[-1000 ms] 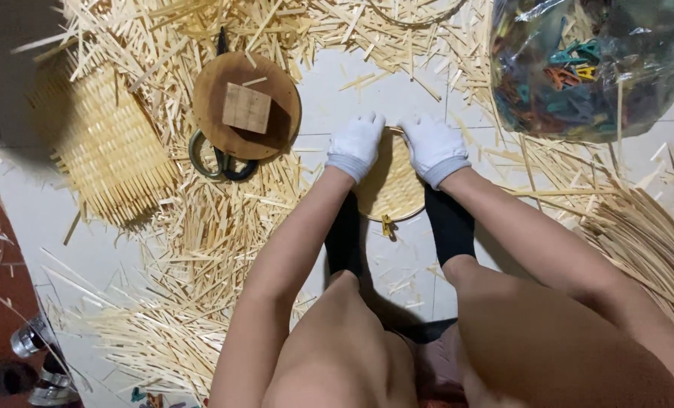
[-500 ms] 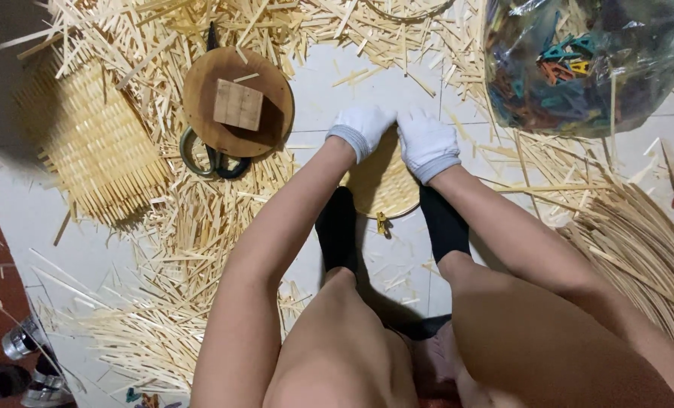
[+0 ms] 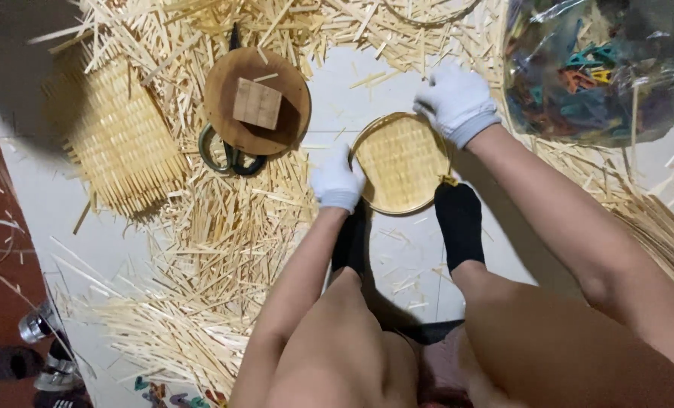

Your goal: Weaving and assembling a bamboo basket lid using strips, a hoop, and a shaping block.

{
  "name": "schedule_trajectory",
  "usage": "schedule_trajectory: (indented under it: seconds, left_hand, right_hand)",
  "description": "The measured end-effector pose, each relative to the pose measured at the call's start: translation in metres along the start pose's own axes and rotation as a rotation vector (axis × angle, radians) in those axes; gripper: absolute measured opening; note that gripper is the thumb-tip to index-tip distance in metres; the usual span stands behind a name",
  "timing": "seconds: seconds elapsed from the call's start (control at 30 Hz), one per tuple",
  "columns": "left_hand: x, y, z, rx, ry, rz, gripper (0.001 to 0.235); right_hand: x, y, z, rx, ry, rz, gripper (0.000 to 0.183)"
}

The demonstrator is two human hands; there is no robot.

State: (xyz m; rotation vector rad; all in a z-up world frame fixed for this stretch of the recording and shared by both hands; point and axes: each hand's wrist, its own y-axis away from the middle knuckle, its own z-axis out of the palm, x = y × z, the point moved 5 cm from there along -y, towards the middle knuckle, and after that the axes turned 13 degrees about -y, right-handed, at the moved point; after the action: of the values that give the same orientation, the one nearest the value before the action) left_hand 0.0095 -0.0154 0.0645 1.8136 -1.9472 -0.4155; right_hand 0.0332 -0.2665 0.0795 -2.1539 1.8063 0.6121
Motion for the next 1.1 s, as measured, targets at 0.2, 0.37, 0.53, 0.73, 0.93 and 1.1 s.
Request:
schedule_trajectory:
  seconds: [0.2,0.37,0.53,0.73,0.93,1.1]
  left_hand:
    - [-0.013,0.009,0.016,0.126,0.074,0.071,0.024]
    - [-0.007,0.006,0.001,0.335,0.037,0.305,0.037]
    - [-0.01,-0.036,0.006,-0.087,0.067,0.152,0.026]
    - [0.009,-0.035,-0.015,0.171,0.281,0.407,0.044]
    - [0.024,-0.04,-0.005,0.272,0.162,0.639,0.034]
    - [0.044,-0.063,0.006,0.083,-0.163,0.698,0.04]
  right_hand:
    - [-0.028,0.021,0.013,-0.184,-0.085,0.083,0.023]
    - [-0.02,0.019,0.035,-0.193,-0.085,0.123,0.034]
    - [-0.023,0.016,0.041,-0.239,-0.136,0.145,0.033]
    - [-0.026,0.02,0.044,-0.115,-0.119,0.151,0.021]
    - [-0.014,0.021,0.063,-0.137,-0.106,0.191,0.024]
    - [-0.019,0.02,0.052,-0.124,-0.111,0.212,0.025]
